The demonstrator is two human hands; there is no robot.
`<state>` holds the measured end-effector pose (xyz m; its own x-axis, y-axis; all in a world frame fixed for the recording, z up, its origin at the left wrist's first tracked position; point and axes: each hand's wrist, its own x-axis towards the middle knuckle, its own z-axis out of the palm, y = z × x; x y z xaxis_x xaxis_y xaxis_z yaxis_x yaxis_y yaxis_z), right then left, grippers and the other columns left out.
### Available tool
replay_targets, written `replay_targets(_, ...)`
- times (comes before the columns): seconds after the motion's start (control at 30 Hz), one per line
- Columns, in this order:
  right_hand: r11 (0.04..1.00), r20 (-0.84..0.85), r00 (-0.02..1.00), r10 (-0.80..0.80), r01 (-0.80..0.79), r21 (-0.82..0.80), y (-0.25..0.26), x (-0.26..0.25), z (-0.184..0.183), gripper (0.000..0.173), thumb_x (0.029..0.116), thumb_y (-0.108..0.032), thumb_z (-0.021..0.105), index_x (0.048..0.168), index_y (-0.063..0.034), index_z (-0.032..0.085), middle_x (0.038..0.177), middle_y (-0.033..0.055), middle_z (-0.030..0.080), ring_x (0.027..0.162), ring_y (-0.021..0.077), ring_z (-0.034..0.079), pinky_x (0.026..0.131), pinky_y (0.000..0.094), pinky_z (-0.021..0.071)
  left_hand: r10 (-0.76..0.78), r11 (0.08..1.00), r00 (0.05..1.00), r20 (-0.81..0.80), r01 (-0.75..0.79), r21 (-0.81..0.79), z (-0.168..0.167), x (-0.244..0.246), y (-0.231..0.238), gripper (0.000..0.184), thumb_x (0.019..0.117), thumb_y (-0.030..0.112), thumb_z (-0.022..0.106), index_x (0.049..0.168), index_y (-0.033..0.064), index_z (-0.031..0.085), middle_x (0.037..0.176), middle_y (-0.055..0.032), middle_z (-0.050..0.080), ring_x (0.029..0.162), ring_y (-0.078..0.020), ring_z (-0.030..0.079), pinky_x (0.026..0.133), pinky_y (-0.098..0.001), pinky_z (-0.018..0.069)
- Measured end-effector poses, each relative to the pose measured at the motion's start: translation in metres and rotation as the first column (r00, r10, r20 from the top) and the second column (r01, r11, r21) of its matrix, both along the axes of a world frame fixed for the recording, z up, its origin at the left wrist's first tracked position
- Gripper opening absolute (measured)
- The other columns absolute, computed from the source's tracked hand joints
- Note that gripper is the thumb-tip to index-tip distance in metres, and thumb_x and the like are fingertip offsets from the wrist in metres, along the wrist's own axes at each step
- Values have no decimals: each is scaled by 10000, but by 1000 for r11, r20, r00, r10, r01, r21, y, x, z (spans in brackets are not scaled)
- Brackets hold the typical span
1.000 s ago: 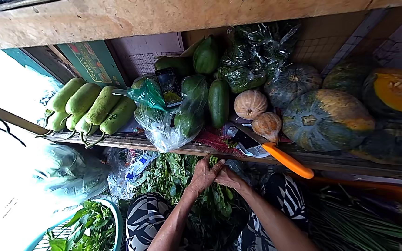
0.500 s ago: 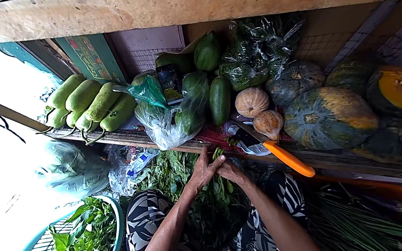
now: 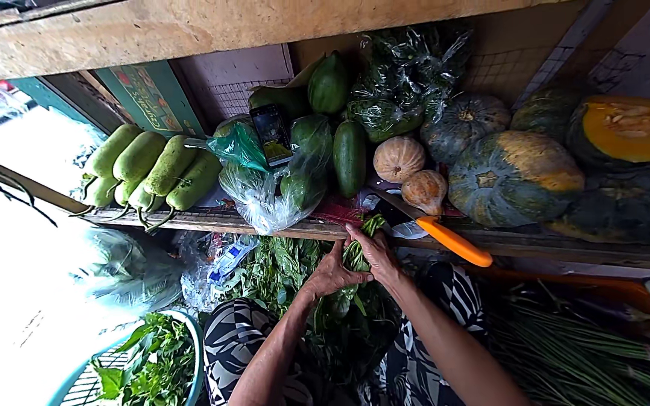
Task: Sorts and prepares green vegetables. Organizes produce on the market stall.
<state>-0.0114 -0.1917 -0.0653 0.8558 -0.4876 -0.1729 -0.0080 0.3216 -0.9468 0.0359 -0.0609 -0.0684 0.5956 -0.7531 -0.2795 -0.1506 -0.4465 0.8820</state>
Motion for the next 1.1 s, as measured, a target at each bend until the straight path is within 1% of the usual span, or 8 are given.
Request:
replay_targets(0.13, 948, -140, 990, 17, -61, -313, 2, -6, 14, 189, 952, -160, 724, 986, 17, 667, 796, 37, 685, 743, 78, 652, 784, 274, 550, -99, 989, 995, -12, 97, -116, 13, 8, 12, 1041, 795, 378, 849, 1555, -27, 263, 1470, -188, 514, 1337, -187, 529, 1127, -349, 439)
replay_targets(0.3, 634, -414, 910, 10, -326, -701, 19, -18, 53, 339, 949, -243, 712, 1087, 66, 691, 1050, 270, 693, 1063, 417, 657, 938, 614, 480, 21, 982, 991, 135, 5, -189, 61, 4, 17, 481, 1082, 267, 476, 1475, -9, 460, 1384, -198, 590, 1232, -241, 606, 1066, -426, 478)
replay_targets(0.47, 508, -456, 890, -33, -378, -774, 46, -36, 89, 370, 1009, -238, 633, 1183, 88, 663, 1145, 302, 683, 1130, 454, 648, 958, 622, 476, 31, 959, 970, 242, 39, -280, 91, -18, 15, 376, 1091, 248, 483, 1389, 23, 526, 1189, -144, 664, 1011, -183, 647, 916, -399, 527)
replay_targets(0.6, 668, -223, 917, 330, -394, -632, 34, -54, 107, 718, 849, -111, 829, 1436, 74, 460, 1373, 244, 585, 1292, 300, 569, 1117, 460, 435, 3, 932, 969, 246, 87, -352, 105, -12, 21, 380, 1097, 238, 419, 1347, -24, 534, 1183, -132, 662, 1068, -138, 636, 988, -373, 514)
replay_targets(0.7, 781, 60, 826, 560, -502, -372, 10, -65, 113, 706, 856, 40, 720, 1486, 2, 402, 1404, 111, 568, 1259, 119, 564, 1067, 302, 481, -75, 918, 975, 210, 149, -367, 127, -4, 29, 382, 1111, 235, 351, 1312, -16, 558, 1144, -78, 675, 1053, -76, 630, 980, -303, 514)
replay_targets(0.83, 776, 125, 797, 592, -520, -358, -4, -66, 124, 505, 911, -22, 703, 1359, -15, 469, 1188, 31, 626, 1081, 53, 614, 942, 237, 523, -211, 886, 955, 207, 276, -373, 148, 3, 23, 341, 1108, 202, 342, 1256, 5, 578, 1073, -23, 686, 1005, -35, 643, 947, -241, 523)
replay_targets(1.0, 808, 236, 818, 525, -390, -442, -5, -38, 120, 910, 761, 31, 823, 1515, -22, 316, 1408, 112, 535, 1257, 82, 550, 1069, 250, 470, -187, 923, 920, 345, 285, -259, 164, 2, 5, 371, 1084, 225, 383, 1355, 1, 500, 1309, -104, 522, 1136, -71, 556, 987, -246, 470)
replay_targets(1.1, 820, 159, 861, 482, -380, -428, -1, -27, 110, 669, 859, 33, 749, 1444, 35, 425, 1331, 117, 585, 1190, 60, 580, 1036, 232, 477, -160, 955, 928, 336, 233, -187, 158, 9, -7, 374, 1106, 234, 372, 1371, 1, 496, 1251, -109, 563, 1026, -66, 590, 886, -242, 503)
